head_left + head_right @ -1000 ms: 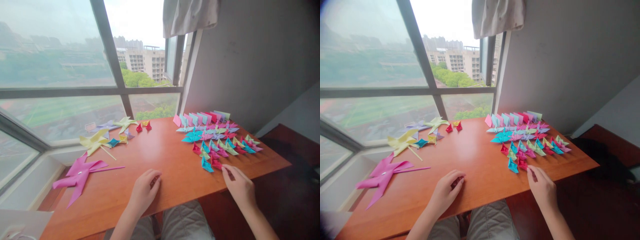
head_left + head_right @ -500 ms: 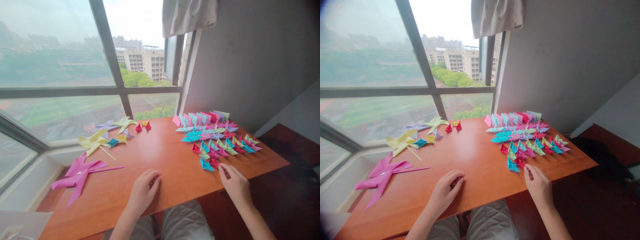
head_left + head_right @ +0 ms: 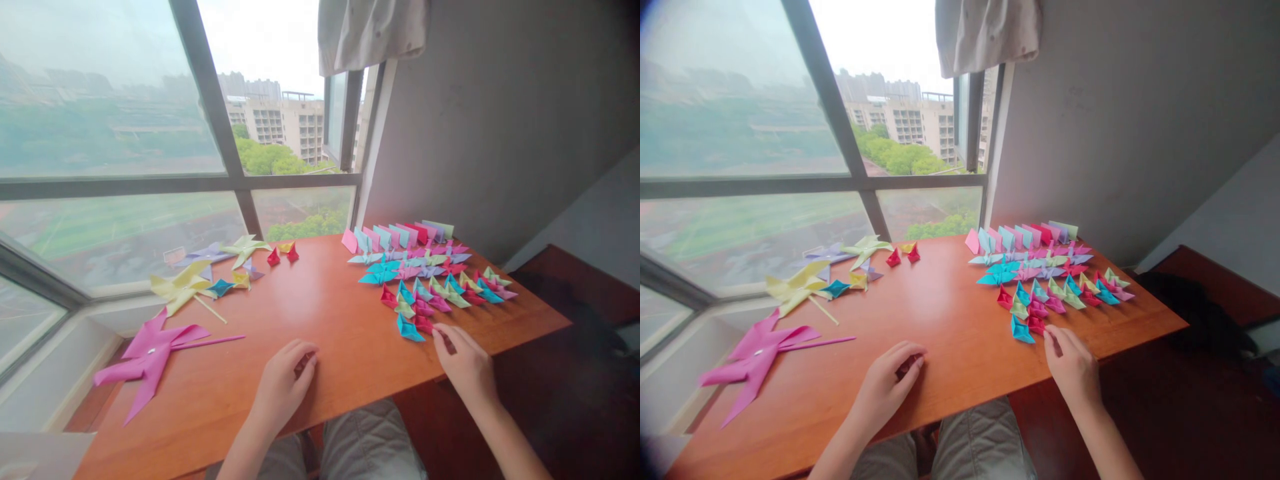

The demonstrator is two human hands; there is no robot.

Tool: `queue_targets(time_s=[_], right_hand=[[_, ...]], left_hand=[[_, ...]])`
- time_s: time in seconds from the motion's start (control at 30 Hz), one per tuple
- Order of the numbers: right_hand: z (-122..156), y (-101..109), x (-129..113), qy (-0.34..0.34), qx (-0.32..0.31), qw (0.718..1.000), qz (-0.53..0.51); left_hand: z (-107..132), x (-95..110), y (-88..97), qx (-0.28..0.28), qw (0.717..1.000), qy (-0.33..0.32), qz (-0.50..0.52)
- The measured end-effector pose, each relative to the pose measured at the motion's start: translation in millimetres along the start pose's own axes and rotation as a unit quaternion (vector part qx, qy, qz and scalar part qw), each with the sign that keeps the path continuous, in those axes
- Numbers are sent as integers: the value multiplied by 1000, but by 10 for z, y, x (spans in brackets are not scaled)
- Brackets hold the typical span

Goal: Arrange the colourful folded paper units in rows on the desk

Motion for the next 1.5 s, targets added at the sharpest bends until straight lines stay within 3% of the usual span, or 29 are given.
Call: queue_targets(time_s=[0.13, 0.33, 0.9, 1.33, 1.5], right_hand=[[45, 47, -103, -1, -1, 1000, -23], [112, -91, -273, 35, -63, 995, -72], [57, -209, -288, 57, -54, 996, -37], [71, -56, -330, 27, -29, 999, -37], [98, -23, -460, 56, -30, 994, -89]], left_hand=[[-2, 1, -2, -2, 1000, -3, 0], [-4, -2, -1, -2, 1000, 1, -3], [-2, -20, -16, -11, 1000, 10, 0], [2, -29, -23, -11, 1000, 7, 5], [14, -23, -21, -9, 1000, 9, 7]])
Point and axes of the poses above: each hand's wrist, its own z-axis away from the middle knuckle, its own y-axis out of the back of the hand, x = y × z, the point moved 6 cm from there along -z, towards the middle knuckle, and after that the axes turned 3 degrees about -y, right-handed, at the moved point
